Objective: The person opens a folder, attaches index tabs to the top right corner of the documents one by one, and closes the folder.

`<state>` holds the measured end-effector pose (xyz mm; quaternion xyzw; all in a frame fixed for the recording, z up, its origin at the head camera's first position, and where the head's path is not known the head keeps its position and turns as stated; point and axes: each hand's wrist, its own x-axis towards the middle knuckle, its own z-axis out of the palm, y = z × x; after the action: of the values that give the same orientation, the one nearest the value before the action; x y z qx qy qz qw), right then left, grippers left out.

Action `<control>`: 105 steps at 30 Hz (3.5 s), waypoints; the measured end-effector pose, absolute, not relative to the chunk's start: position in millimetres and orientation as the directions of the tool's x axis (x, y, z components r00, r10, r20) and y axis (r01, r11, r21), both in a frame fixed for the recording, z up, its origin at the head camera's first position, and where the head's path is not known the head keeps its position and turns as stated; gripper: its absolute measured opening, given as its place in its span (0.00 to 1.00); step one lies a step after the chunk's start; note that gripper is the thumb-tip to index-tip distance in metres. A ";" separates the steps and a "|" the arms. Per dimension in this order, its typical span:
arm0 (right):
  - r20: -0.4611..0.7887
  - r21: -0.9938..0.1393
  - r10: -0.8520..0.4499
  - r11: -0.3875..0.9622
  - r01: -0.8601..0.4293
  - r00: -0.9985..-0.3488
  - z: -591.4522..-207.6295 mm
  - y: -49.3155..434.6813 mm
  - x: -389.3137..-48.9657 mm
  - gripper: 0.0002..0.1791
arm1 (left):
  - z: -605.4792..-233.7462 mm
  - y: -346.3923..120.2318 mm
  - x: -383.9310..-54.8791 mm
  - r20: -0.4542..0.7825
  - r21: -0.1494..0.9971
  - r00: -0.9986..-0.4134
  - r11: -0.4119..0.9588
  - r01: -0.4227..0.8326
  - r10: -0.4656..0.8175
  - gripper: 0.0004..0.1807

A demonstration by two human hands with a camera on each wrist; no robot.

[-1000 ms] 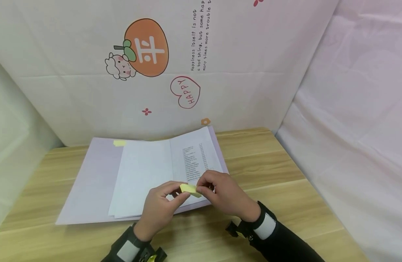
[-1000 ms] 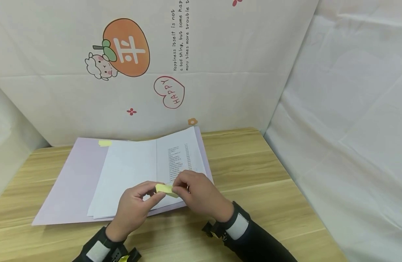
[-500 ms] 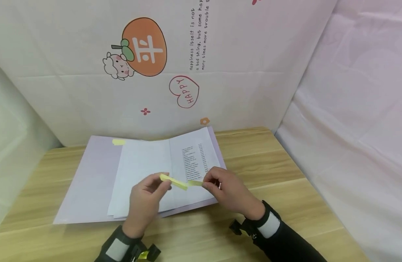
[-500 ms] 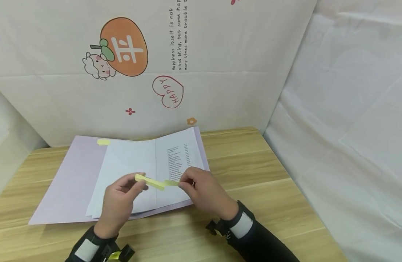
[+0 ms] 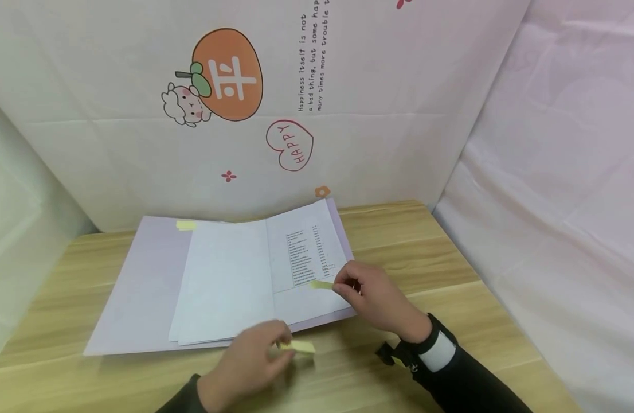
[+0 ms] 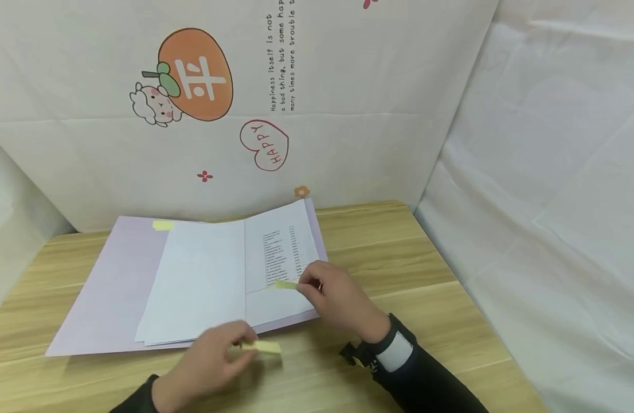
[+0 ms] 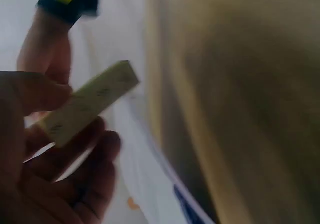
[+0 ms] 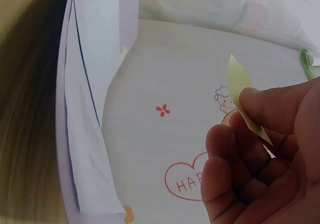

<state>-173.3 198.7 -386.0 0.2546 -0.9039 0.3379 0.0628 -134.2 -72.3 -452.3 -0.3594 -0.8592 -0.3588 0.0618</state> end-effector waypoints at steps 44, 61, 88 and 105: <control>0.270 -0.554 -0.340 0.710 -0.434 -0.901 -394.2 255.6 -175.5 0.03 | -467.1 88.4 -145.4 -0.158 -0.115 -0.316 0.300 0.947 0.936 0.35; 0.307 -0.556 -0.281 0.722 -0.411 -0.909 -392.6 271.6 -180.5 0.02 | -467.6 137.9 -158.5 -0.094 -0.060 -0.390 0.386 0.920 0.916 0.10; 0.328 -0.556 -0.237 0.735 -0.389 -0.915 -389.6 280.8 -178.5 0.02 | -406.3 24.4 -185.7 0.166 -0.167 -0.269 0.296 0.940 0.949 0.02; 0.280 -0.565 -0.233 0.745 -0.356 -0.931 -398.0 273.8 -179.8 0.04 | -454.2 -53.3 -246.8 -0.193 -0.007 -0.774 0.788 0.616 0.603 0.33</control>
<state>-179.8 273.8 -398.0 0.1585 -0.9290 0.3202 0.0961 -246.8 -53.3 -454.2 -0.3239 -0.9411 0.0346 -0.0905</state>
